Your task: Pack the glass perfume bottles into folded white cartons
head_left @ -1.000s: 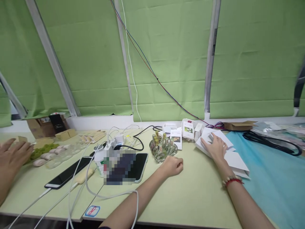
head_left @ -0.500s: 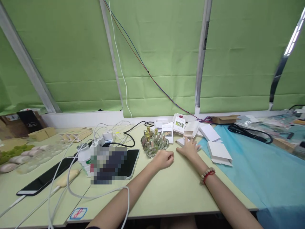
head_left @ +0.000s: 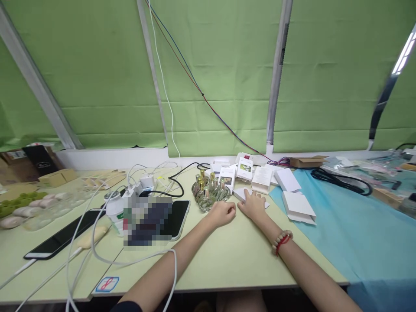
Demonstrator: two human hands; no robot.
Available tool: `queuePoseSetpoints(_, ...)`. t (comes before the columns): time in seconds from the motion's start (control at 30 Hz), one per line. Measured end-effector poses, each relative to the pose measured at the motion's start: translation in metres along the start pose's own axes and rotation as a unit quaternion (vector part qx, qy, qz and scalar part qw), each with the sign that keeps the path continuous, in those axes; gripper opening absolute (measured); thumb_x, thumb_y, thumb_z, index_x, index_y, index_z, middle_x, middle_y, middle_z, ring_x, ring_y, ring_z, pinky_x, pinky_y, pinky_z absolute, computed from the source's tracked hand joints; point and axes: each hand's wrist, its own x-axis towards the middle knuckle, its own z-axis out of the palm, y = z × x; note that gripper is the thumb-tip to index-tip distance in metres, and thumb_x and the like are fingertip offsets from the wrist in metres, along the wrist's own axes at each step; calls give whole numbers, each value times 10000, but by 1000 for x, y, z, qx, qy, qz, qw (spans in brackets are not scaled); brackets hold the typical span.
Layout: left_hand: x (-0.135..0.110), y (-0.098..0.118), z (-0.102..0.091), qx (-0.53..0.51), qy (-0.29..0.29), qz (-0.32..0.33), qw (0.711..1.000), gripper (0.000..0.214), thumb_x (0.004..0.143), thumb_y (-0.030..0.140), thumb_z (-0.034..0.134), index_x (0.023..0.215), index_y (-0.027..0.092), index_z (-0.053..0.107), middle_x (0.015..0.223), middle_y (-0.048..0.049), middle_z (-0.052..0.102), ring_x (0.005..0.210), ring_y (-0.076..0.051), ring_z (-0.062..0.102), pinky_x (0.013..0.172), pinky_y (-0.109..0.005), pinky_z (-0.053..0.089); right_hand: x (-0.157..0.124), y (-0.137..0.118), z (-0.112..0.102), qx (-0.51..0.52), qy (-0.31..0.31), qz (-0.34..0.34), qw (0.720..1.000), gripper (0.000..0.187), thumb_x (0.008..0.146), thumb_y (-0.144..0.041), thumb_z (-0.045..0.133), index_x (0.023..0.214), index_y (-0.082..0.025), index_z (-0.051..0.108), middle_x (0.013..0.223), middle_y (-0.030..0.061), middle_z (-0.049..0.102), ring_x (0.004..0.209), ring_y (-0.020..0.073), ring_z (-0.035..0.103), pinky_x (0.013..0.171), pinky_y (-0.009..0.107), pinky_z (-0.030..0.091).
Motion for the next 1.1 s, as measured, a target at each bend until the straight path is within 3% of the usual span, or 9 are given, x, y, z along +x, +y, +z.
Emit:
queuePoseSetpoints(0.23,-1,0,2,18,-10,12,1000,226,780,192,436,756,214,659,700,-10,682,639,-147,587,578,-234,335,6,12,1,58,49,46,996,627,734,-353,547,1306,-120,437,1155,183,551,1068,350,501,881,458,340)
queuePoseSetpoints(0.37,-2,3,2,30,-12,16,999,225,781,186,434,762,201,657,735,-26,695,659,-146,598,578,-231,336,10,14,0,127,153,38,979,694,713,-297,580,1355,-155,358,1205,167,468,1122,333,444,922,428,340)
queuePoseSetpoints(0.47,-3,5,0,28,-12,9,999,221,784,188,429,771,199,650,740,-25,696,653,-139,594,568,-229,324,9,8,-5,284,235,27,929,734,713,-353,582,1358,-166,289,1254,160,409,1187,313,403,948,409,360)
queuePoseSetpoints(0.53,-3,6,-1,21,-5,-7,1000,222,800,204,418,791,204,640,720,-17,684,639,-142,587,565,-233,316,6,1,-7,404,249,15,880,783,706,-432,585,1354,-153,247,1271,170,401,1189,295,420,945,393,387)
queuePoseSetpoints(0.63,-4,6,-4,-4,21,-47,999,254,853,267,376,780,199,610,656,-9,639,606,-151,568,560,-244,313,1,-7,-8,545,175,1,820,789,719,-519,561,1345,-169,231,1161,142,496,1030,261,546,838,367,464)
queuePoseSetpoints(0.73,-7,5,-5,-68,61,-60,994,335,915,326,273,877,197,580,619,4,597,593,-156,562,582,-250,345,0,-10,-5,618,92,6,780,790,737,-568,532,1353,-185,219,1030,101,556,848,228,612,717,344,502)
queuePoseSetpoints(0.8,-8,4,-5,-116,75,-58,989,371,937,351,213,1028,189,534,587,17,571,575,-162,563,601,-257,371,0,-10,-3,604,89,-2,792,772,712,-570,567,1323,-191,287,1044,100,564,875,235,611,733,354,505)
queuePoseSetpoints(0.93,-8,1,-3,-155,88,-78,981,403,943,377,178,1116,159,469,566,14,546,546,-173,561,614,-277,387,-1,-9,-1,485,157,-79,857,710,633,-518,683,1224,-228,416,1231,96,527,1104,270,527,885,401,463)
queuePoseSetpoints(1.1,-6,-4,3,-200,132,-86,967,438,936,438,196,1210,153,386,626,1,579,593,-182,581,624,-283,401,-3,-8,0,450,218,-149,853,735,657,-451,687,1270,-204,366,1322,120,481,1196,259,483,964,400,430)
